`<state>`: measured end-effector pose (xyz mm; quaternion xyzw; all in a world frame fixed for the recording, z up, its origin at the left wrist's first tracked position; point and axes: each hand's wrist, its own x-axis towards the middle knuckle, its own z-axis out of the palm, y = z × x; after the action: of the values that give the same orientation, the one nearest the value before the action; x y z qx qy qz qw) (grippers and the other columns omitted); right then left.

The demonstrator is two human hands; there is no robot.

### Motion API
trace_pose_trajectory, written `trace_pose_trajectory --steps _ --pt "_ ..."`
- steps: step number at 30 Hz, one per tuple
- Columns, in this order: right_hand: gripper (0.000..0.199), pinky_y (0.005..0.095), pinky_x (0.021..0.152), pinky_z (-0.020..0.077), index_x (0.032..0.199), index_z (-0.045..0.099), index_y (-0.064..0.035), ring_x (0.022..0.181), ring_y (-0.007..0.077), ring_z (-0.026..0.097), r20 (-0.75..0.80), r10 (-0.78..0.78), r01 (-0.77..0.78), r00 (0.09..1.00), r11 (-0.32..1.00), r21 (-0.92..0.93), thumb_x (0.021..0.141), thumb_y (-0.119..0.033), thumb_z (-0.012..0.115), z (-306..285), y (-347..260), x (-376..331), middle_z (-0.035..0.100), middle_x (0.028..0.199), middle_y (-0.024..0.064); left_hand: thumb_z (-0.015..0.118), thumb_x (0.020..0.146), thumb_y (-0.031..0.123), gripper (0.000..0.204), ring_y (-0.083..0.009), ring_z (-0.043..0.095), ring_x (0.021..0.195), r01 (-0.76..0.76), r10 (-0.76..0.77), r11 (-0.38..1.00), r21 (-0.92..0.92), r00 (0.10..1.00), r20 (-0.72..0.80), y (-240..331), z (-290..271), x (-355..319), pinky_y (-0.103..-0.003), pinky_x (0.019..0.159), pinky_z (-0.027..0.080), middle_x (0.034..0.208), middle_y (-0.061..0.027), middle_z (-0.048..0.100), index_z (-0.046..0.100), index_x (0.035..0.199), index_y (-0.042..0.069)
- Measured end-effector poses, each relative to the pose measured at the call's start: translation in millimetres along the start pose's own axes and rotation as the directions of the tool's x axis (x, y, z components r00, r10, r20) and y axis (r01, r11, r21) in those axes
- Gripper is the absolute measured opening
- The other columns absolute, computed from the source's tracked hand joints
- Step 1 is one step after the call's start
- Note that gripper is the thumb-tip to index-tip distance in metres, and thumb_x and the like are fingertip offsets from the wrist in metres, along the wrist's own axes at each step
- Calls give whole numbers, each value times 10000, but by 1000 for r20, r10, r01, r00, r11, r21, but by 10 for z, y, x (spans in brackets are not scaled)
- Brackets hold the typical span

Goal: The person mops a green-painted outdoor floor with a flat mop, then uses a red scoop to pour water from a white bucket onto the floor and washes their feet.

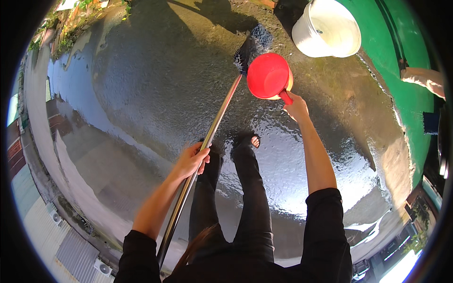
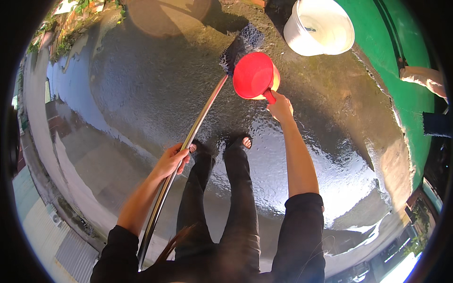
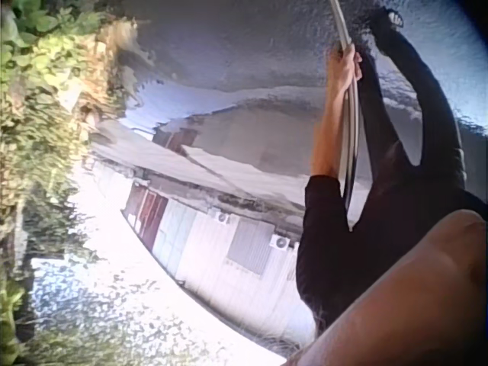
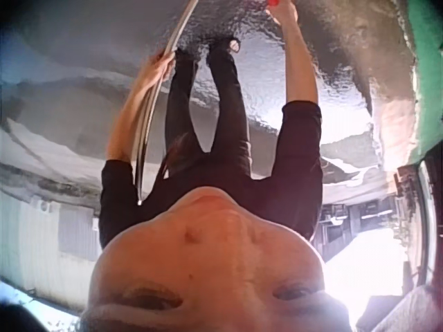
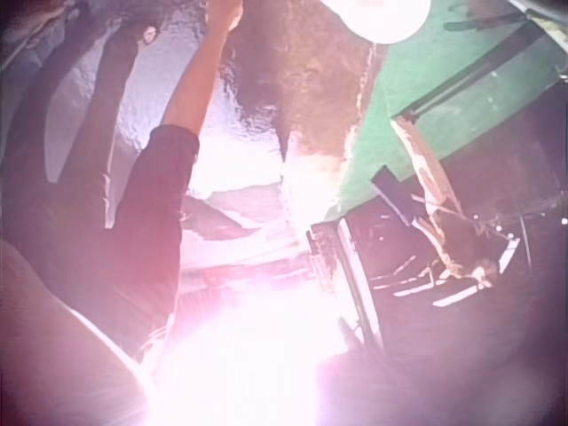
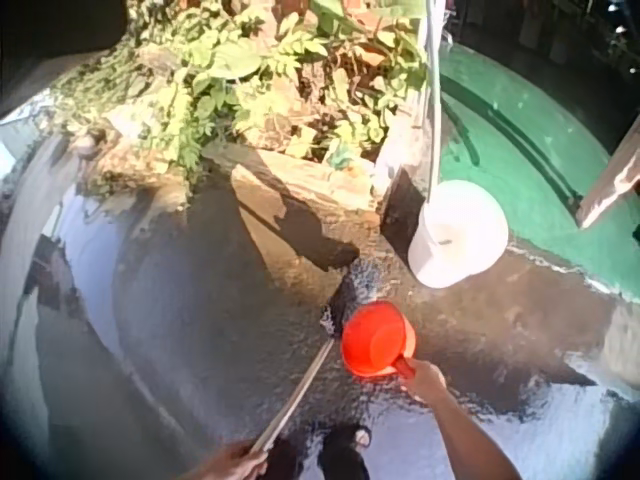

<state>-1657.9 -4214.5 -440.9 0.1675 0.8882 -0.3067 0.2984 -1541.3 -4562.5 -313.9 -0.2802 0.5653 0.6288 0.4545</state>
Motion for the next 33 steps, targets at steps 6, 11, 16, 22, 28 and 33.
trace_pose_trajectory --steps 6,11,16,22,28,33 --pt "590 368 743 465 1191 524 -248 868 265 617 78 57 -54 995 998 -43 629 -128 661 257 -154 -455 633 942 115 484 900 217 345 -64 423 388 54 -57 990 -127 998 -19 -376 -233 -619 -218 363 360 682 -43 499 455 1178 15" --pt "606 369 729 468 1198 519 -254 858 269 617 73 33 -20 997 985 -172 628 -130 683 249 -617 -835 634 957 107 485 898 209 332 -61 428 398 66 -71 989 -133 997 -39 -495 -354 -921 -215 368 358 698 -54 510 465 1171 21" --pt "579 379 774 467 1197 518 -268 931 271 598 16 76 -69 997 957 -281 650 -147 665 271 -889 -846 621 1015 99 477 901 210 301 -59 439 406 100 -109 977 -186 993 -39 -345 -400 -1003 -201 367 351 698 -44 524 482 1136 22" --pt "508 399 768 478 1181 529 -191 875 291 615 -110 -63 14 992 917 -400 679 -165 607 390 -1080 -592 634 935 122 467 906 202 285 -64 448 405 120 -122 970 -211 992 0 -110 -483 -1020 -198 366 356 697 -41 537 494 1126 22" --pt "466 418 770 472 1210 488 -181 900 315 597 -140 -6 -61 990 883 -466 750 -213 554 547 -1357 -293 603 948 166 486 899 229 281 -70 456 407 136 -129 956 -258 991 46 24 -613 -1004 -213 372 370 722 -58 539 498 1095 28" --pt "447 415 726 489 1245 408 -167 904 326 588 -204 -4 -113 979 825 -554 807 -161 499 629 -1359 -16 532 1032 183 473 905 233 301 -72 454 409 147 -134 958 -248 989 69 163 -679 -1002 -216 373 370 727 -63 532 487 1128 32"
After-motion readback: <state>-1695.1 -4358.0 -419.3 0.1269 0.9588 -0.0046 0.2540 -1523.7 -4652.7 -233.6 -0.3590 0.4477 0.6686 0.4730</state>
